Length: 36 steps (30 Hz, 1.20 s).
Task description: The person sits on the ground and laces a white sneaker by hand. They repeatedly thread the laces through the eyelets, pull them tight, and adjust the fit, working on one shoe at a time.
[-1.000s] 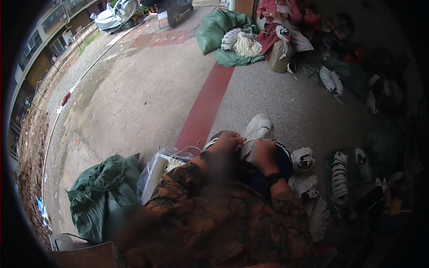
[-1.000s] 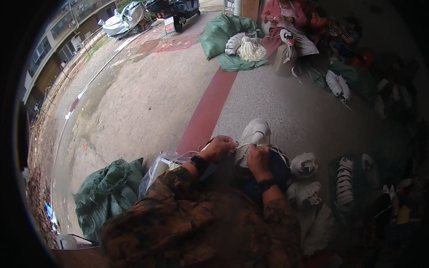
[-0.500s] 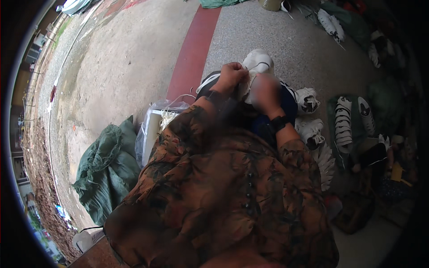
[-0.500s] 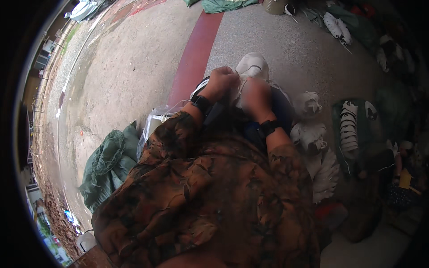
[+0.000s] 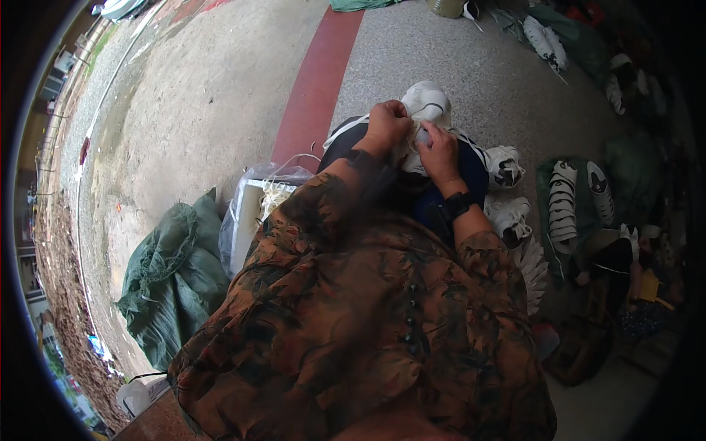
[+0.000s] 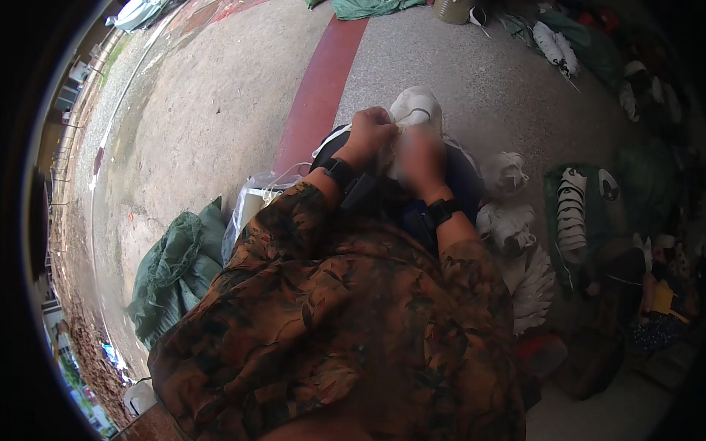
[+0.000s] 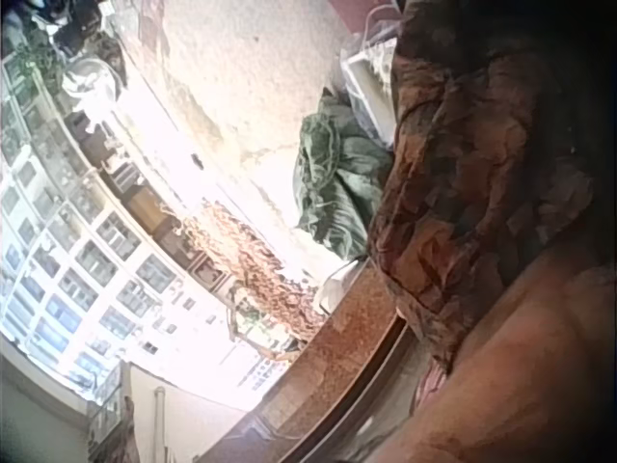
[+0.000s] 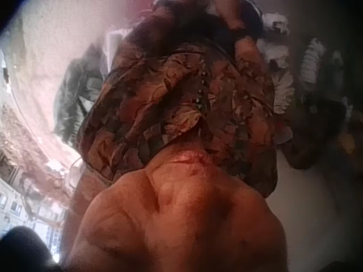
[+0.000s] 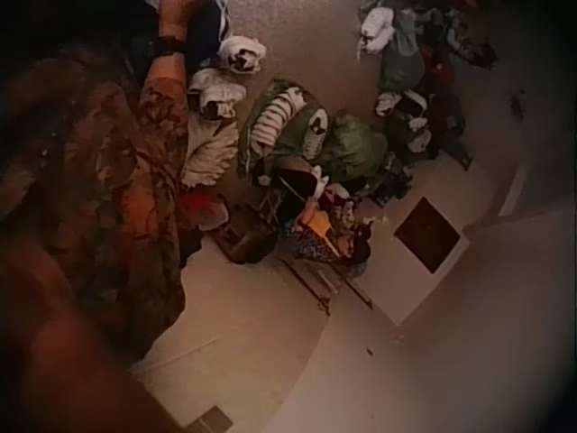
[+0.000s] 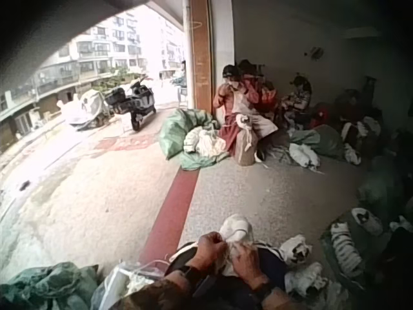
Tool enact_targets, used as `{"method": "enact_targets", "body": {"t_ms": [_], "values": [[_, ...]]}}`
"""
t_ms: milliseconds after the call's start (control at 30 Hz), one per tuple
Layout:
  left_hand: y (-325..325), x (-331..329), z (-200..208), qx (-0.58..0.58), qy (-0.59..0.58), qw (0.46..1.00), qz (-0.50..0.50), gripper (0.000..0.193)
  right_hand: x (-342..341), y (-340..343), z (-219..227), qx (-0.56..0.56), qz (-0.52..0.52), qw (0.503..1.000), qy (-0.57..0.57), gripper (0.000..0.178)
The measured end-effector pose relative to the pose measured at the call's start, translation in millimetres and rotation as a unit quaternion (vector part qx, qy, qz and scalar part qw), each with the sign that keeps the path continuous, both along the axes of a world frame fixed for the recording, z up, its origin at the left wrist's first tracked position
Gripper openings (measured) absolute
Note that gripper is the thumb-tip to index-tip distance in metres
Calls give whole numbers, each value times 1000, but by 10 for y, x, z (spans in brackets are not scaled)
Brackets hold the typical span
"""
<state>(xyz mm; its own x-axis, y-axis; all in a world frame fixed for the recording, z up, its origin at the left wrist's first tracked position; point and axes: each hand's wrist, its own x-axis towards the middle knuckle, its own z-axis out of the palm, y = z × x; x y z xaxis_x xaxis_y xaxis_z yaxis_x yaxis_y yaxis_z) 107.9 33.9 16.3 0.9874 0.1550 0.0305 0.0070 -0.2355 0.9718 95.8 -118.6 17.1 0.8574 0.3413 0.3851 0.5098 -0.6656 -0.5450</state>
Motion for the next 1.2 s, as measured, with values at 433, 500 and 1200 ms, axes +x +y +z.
{"method": "enact_targets", "body": {"t_ms": [433, 500, 1200], "values": [[-127, 109, -18, 410, -126, 902, -44, 17, 23, 18, -52, 46, -6, 998, -32, 22], [-67, 160, -93, 332, -95, 938, 18, 17, 20, 24, -21, 55, -8, 998, -37, 19], [-151, -20, 96, 418, -2, 903, -94, 24, 120, 39, -60, -85, -11, 991, -105, 9]]}}
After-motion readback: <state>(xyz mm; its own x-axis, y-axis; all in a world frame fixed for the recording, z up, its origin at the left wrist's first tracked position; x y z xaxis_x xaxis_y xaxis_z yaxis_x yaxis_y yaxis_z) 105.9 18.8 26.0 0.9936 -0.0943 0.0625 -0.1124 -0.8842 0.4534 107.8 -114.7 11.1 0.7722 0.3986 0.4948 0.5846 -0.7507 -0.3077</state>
